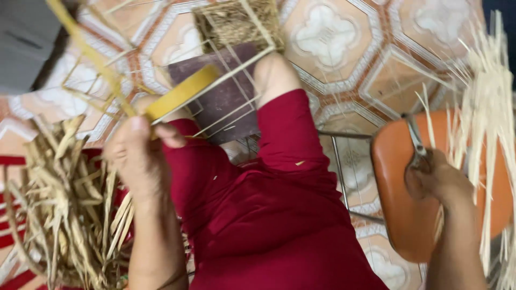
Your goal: The recorder is assembling a rectangular frame made of bamboo or wooden sticks, securing the joints with yellow tape.
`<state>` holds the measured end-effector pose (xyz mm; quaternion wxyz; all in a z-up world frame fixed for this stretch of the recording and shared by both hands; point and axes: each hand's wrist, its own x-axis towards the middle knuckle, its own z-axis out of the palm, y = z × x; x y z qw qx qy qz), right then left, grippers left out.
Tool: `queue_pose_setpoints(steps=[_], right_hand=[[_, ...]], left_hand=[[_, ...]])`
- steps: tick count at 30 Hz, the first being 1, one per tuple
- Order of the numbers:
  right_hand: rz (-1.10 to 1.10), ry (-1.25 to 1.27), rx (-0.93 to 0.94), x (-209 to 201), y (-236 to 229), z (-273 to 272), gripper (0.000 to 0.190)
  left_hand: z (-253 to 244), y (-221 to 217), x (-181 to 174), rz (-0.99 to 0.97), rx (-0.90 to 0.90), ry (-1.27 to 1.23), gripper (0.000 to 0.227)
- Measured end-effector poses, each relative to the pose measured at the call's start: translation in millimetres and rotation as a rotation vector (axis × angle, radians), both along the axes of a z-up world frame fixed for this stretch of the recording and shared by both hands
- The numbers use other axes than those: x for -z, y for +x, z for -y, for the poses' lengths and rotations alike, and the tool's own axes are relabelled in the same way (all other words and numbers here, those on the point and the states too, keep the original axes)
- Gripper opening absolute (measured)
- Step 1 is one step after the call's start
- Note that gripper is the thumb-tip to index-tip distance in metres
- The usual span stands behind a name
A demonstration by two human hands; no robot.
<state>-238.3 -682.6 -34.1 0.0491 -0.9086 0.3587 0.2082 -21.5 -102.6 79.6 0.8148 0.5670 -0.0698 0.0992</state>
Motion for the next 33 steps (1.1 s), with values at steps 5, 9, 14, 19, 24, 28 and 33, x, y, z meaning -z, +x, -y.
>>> queue_pose_setpoints(steps=[5,9,14,19,24,28,33], right_hand=[[-0.120,0.024,-0.077,-39,33,-1,0.074],[0.479,0.227,-0.313,-137,110,-122,0.059],[1.089,0.471,-1.273,-237,216,-271,0.050],[0.780,0.537,-1.701,-248,305,-327,0.050],[0.270,0.751,-1.578,-282,331,-333,0.031],[0.151,0.546,-1.560,-306,324,-335,0.037],[0.228,0.187,-1.559,-296,324,-284,0.052]], left_hand=[[8,2,3,-0.023,-0.009,0.085,0.029],[15,4,1,-0.037,-0.013,0.102,0.031],[19,6,-1,-0.072,0.059,0.085,0.035],[21,4,-7,-0.099,0.074,0.093,0.038],[21,2,7,-0.022,0.180,0.059,0.044],[21,1,8,-0.024,0.181,0.093,0.049],[13,1,-3,-0.081,0.213,0.149,0.040]])
